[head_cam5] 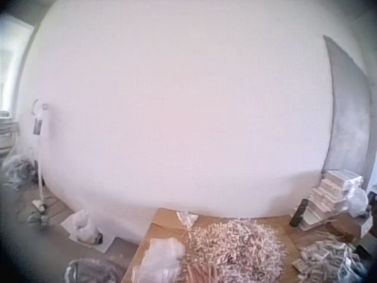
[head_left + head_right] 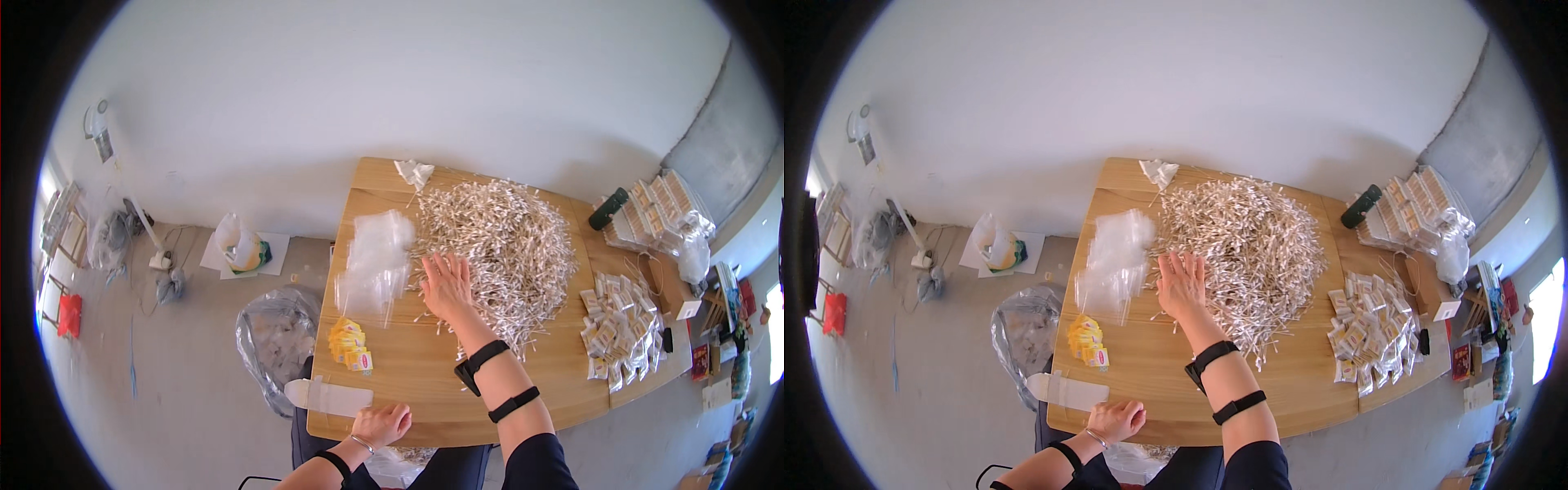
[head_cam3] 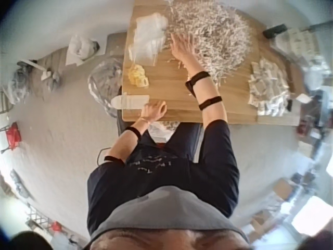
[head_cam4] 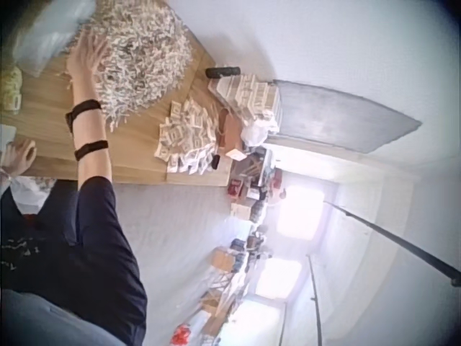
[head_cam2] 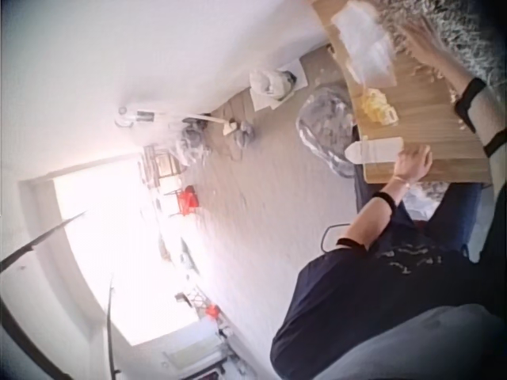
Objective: Sorting a large pile of cotton swabs into small groups and placing them into clear plastic bags.
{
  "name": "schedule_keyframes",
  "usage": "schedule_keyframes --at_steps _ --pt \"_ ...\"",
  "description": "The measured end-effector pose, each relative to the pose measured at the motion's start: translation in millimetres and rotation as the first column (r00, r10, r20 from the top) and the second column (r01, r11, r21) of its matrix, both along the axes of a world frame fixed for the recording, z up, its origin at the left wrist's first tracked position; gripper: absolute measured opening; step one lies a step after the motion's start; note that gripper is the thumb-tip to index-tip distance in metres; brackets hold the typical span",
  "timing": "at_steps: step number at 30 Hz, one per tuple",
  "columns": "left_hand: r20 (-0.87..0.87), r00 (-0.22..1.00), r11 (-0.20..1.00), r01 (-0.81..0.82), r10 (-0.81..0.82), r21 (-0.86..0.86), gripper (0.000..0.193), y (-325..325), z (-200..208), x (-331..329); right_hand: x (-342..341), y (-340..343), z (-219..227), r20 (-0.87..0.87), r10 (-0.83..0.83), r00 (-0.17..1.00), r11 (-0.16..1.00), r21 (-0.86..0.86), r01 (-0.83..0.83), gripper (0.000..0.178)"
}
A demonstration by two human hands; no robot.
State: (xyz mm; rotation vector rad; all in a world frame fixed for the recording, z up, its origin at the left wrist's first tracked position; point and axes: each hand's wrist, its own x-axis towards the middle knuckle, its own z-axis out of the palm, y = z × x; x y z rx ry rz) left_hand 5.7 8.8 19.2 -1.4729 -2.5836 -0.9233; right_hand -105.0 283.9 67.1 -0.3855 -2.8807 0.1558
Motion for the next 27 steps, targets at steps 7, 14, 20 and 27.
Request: schedule_keyframes --at_steps 7,14,20,27 --pt "-0.007 1.000 1.000 -0.014 0.014 0.005 0.015 -2.6 -5.7 -0.6 36.5 14.1 3.2 0.312 -0.072 0.947 0.997 0.019 0.069 0.052" --pt "0.007 1.000 1.000 -0.001 0.001 -0.001 0.014 -4.5 -5.8 -6.4 50.3 12.5 11.4 0.279 -0.052 0.959 0.998 -0.027 0.062 0.048" --pt "-0.016 1.000 0.999 0.003 -0.004 -0.039 0.013 -3.2 -4.2 -3.5 -31.4 10.6 1.1 0.195 -0.010 0.981 0.999 -0.043 0.019 0.048" --pt "-0.022 1.000 1.000 0.021 -0.021 -0.003 0.013 -1.3 -5.4 -2.3 -48.5 21.6 -13.7 0.297 -0.012 0.955 1.000 0.006 0.010 0.045"
